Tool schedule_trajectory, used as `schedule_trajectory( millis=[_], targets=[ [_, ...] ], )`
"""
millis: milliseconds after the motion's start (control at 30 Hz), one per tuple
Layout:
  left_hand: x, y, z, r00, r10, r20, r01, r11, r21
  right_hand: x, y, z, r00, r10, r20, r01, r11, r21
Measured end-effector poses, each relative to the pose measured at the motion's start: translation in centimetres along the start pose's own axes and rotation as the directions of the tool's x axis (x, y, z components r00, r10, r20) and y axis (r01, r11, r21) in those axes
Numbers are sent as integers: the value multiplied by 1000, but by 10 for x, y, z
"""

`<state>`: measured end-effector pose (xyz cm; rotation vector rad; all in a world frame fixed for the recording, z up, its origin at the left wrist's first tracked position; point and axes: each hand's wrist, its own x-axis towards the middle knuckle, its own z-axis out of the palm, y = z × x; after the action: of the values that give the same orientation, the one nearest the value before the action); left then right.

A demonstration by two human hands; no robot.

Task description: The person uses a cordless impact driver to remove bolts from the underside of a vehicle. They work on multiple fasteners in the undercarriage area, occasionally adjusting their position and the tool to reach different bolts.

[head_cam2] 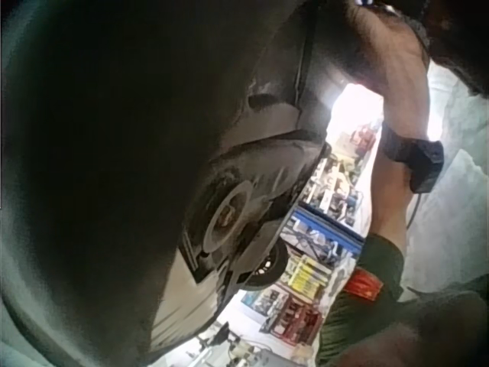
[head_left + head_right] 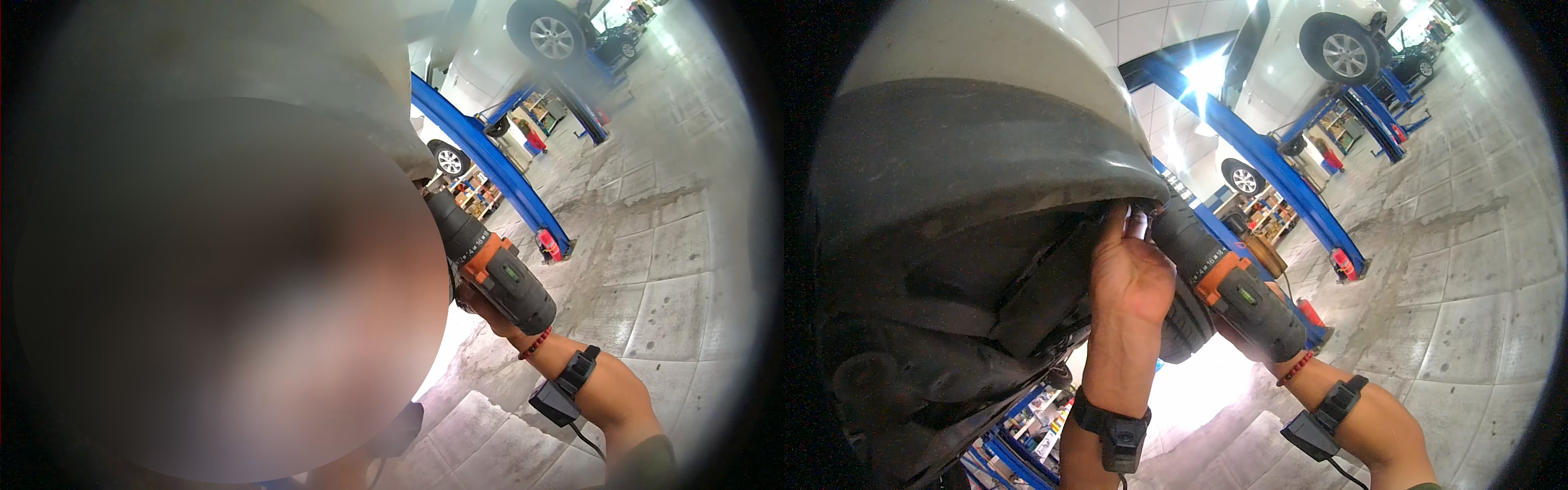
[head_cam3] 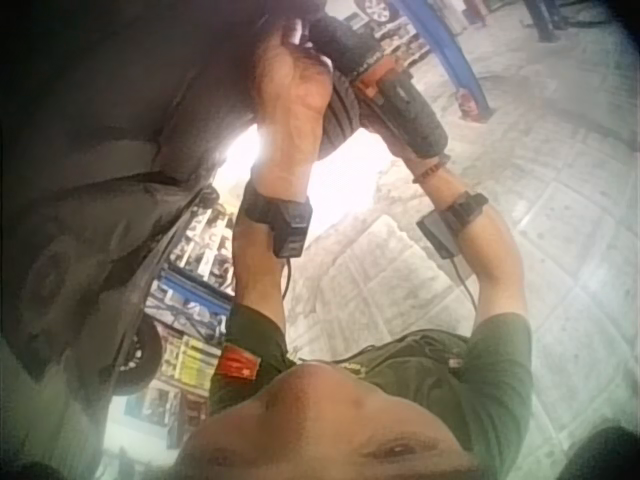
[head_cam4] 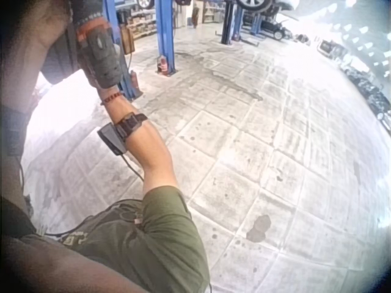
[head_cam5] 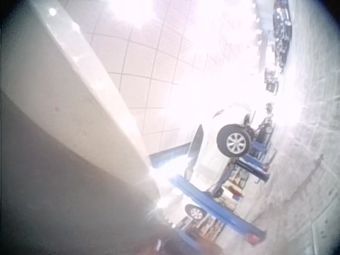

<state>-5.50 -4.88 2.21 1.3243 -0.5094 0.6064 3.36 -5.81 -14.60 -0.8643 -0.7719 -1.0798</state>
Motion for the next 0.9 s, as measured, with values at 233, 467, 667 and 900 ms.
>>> schedule_trajectory(
  millis=[233, 467, 667, 900],
  targets=[
    [10, -5, 6, 988, 43, -149, -49, 998, -34, 13, -12, -8, 988, -117, 103, 134, 975, -176],
    [11, -2, 11, 979, 119, -163, -113, 992, 47, 2, 6, -2, 969, 99, 226, -111, 993, 42],
    [-7, -15, 47, 970, 90, -224, -109, 991, -73, -15, 25, -4, 952, 220, 213, -253, 957, 144],
    [-15, 12, 37, 956, -144, -255, 94, 975, -201, -6, -11, -14, 963, -69, 259, 125, 971, -205]
  ],
)
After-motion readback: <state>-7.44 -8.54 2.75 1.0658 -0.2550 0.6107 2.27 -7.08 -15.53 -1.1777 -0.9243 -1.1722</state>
